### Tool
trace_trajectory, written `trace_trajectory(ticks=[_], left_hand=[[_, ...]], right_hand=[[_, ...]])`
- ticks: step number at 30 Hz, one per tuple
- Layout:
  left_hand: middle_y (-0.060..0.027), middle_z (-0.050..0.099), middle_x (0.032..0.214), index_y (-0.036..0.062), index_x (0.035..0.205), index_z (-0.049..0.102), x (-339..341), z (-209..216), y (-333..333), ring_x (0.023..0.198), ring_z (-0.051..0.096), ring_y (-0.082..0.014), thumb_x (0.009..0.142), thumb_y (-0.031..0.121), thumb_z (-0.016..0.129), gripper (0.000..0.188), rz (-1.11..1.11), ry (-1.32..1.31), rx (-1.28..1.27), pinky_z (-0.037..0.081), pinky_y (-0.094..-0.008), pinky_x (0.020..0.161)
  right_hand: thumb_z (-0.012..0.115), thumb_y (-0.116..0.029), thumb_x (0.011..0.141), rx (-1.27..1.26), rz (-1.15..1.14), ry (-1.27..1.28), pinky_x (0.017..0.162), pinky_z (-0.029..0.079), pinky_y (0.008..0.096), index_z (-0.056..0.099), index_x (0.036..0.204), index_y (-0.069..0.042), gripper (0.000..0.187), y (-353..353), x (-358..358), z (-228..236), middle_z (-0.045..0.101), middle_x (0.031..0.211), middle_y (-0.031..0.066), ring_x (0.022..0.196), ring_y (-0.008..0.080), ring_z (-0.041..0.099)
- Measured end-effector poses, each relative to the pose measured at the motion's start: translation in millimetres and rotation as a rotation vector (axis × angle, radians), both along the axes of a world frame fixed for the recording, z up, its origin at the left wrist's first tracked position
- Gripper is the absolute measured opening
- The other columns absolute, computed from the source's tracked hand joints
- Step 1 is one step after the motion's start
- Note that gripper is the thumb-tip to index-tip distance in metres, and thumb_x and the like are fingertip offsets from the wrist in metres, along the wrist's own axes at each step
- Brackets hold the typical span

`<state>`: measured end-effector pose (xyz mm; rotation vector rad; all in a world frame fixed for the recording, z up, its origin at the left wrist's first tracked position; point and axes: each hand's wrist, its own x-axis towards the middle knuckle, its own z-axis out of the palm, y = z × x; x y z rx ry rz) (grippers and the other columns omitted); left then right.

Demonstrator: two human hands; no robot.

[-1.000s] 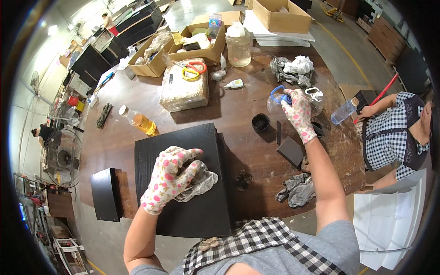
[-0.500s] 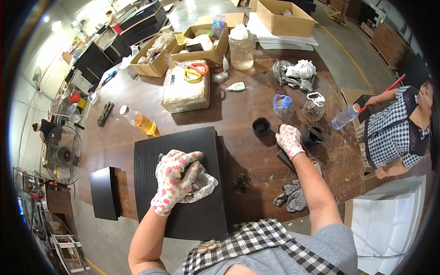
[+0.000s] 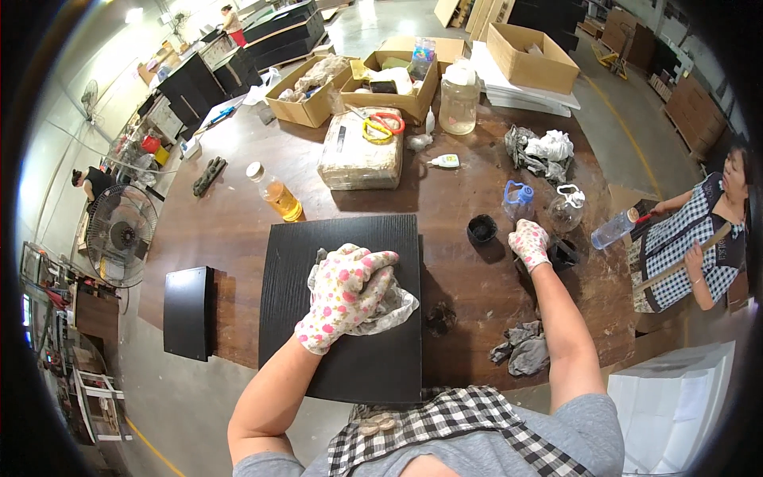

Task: Cleaning and polishing black wood furniture panels using a rag and a liquid solution.

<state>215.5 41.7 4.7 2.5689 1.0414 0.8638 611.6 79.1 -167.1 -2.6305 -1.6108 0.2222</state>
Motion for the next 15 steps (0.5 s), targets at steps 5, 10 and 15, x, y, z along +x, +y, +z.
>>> trace_trajectory(ticks=[5,10,15], left_hand=[[-0.0060,0.067,0.083,0.0109,0.107,0.075,-2,-2,2,0.085,0.063,-0.0280,0.089,0.015,0.070,0.019,-0.023,-0.004,-0.024,0.051,-0.0423,0.074],[-0.0065,0.067,0.083,0.0107,0.107,0.076,0,-1,3,0.085,0.063,-0.0279,0.090,0.016,0.070,0.019,-0.021,0.001,-0.017,0.051,-0.0423,0.074],[-0.0071,0.069,0.083,0.0078,0.106,0.076,-2,-4,2,0.083,0.065,-0.0283,0.088,0.010,0.070,0.019,-0.031,-0.023,-0.004,0.051,-0.0414,0.073]], right_hand=[[0.063,-0.019,0.095,0.460,0.020,0.405,0.080,0.056,0.0436,0.070,0.106,-0.006,0.018,-7,12,-3,0.075,0.101,0.0187,0.094,0.0343,0.073],[0.063,-0.016,0.098,0.643,0.164,1.007,0.073,0.056,0.0365,0.059,0.114,-0.004,0.020,-25,-24,-14,0.071,0.095,0.0148,0.081,0.0239,0.071],[0.073,-0.026,0.089,0.424,0.264,0.341,0.092,0.054,0.0486,0.062,0.124,-0.005,0.042,-34,-60,-25,0.072,0.111,0.0238,0.105,0.0411,0.068]])
